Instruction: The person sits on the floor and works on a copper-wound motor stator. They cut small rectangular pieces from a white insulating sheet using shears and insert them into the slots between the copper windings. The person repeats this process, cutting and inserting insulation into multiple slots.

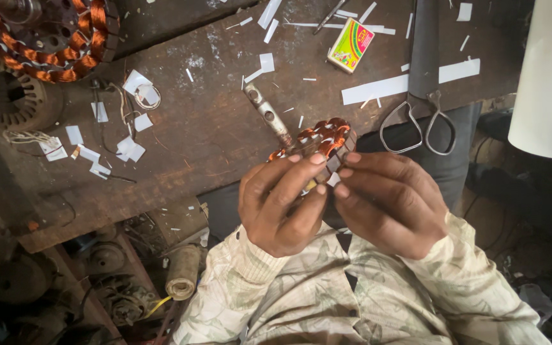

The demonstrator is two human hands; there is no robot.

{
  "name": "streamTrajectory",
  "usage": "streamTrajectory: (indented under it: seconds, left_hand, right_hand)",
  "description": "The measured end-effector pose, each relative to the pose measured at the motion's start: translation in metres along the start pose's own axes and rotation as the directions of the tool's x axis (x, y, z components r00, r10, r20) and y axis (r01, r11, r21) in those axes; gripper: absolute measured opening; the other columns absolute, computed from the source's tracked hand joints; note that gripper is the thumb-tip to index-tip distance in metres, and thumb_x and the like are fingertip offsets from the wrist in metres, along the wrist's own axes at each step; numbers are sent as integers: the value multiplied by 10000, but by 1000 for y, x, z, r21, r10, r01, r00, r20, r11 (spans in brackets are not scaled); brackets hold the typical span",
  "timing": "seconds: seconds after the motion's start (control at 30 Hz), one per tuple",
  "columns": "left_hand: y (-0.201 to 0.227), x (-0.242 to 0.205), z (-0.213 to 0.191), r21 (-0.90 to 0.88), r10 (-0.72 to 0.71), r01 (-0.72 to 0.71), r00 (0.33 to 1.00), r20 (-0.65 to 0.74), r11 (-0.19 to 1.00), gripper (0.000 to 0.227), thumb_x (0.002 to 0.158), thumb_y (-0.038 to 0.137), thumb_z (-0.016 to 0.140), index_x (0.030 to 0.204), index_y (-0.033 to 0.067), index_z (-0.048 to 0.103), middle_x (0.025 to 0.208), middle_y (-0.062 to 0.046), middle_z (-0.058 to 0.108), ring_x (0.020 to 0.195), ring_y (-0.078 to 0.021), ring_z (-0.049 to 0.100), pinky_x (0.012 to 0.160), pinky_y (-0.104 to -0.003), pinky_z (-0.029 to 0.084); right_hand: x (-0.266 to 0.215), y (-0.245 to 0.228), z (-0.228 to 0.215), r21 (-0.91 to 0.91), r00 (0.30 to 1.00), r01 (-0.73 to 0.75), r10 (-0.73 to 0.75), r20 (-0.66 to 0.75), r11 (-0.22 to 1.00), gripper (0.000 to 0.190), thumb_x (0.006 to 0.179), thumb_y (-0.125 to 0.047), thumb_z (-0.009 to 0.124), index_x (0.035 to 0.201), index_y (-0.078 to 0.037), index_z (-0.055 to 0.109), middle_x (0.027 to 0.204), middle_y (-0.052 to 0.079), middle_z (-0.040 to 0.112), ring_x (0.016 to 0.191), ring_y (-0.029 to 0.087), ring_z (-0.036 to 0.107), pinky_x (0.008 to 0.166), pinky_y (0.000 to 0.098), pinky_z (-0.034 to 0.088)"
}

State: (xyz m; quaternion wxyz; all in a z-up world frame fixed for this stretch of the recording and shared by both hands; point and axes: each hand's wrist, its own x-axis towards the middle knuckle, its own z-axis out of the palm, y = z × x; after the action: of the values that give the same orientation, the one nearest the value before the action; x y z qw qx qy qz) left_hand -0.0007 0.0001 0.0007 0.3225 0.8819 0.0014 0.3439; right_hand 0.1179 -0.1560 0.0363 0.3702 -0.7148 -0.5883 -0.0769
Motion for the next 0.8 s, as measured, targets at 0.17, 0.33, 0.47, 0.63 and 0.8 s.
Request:
streamTrajectory:
  seconds: [0.17, 0.33, 0.47, 0.63, 0.8]
  left_hand:
    - [0, 0, -1, -10, -6, 6, 1000, 14, 1000, 334, 947, -27, 792, 1147, 86, 549, 1305, -107, 657, 1106, -291, 680, 911, -419, 563]
    - [0, 1, 1, -9, -8, 8, 1000, 3, 1000, 300, 934, -16, 816, 1095, 81, 583, 1304, -99, 660, 1095, -290, 684, 900, -412, 563]
    - [1, 6, 1, 8, -3, 3, 1000, 6, 1000, 278, 916, -12, 812, 1069, 73, 596, 1297, -98, 666, 1106, -294, 680, 902, -416, 562]
    - [2, 3, -2, 10, 15, -16, 999, 47, 1000, 268, 942, -4, 818, 1064, 68, 591, 1316, -111, 661, 1129, -294, 667, 907, -410, 557]
    - [2, 5, 0, 1, 10, -10, 999, 35, 1000, 269, 914, 6, 828, 1032, 61, 593, 1301, -112, 670, 1115, -292, 679, 902, -407, 569]
  right_hand:
    - [15, -11, -7, 45, 986, -168, 168, 18, 985, 288, 747, 82, 850, 975, 30, 682, 1012, 155, 684, 1021, 371, 710, 861, 412, 616]
    - [26, -19, -11, -32, 978, -203, 204, 46, 979, 271, 751, 94, 826, 983, 52, 692, 998, 166, 686, 997, 368, 708, 860, 405, 614]
    - [28, -21, -13, -76, 980, -181, 186, 65, 980, 259, 756, 70, 826, 978, 62, 692, 998, 176, 688, 1005, 374, 713, 868, 418, 617]
    - [25, -23, -15, -100, 976, -187, 196, 91, 977, 239, 762, 72, 825, 960, 68, 692, 1003, 177, 685, 1009, 378, 710, 871, 414, 614]
    - [31, -27, -17, -153, 976, -155, 175, 126, 976, 207, 754, 75, 811, 929, 74, 700, 1005, 186, 686, 1016, 375, 707, 851, 410, 617]
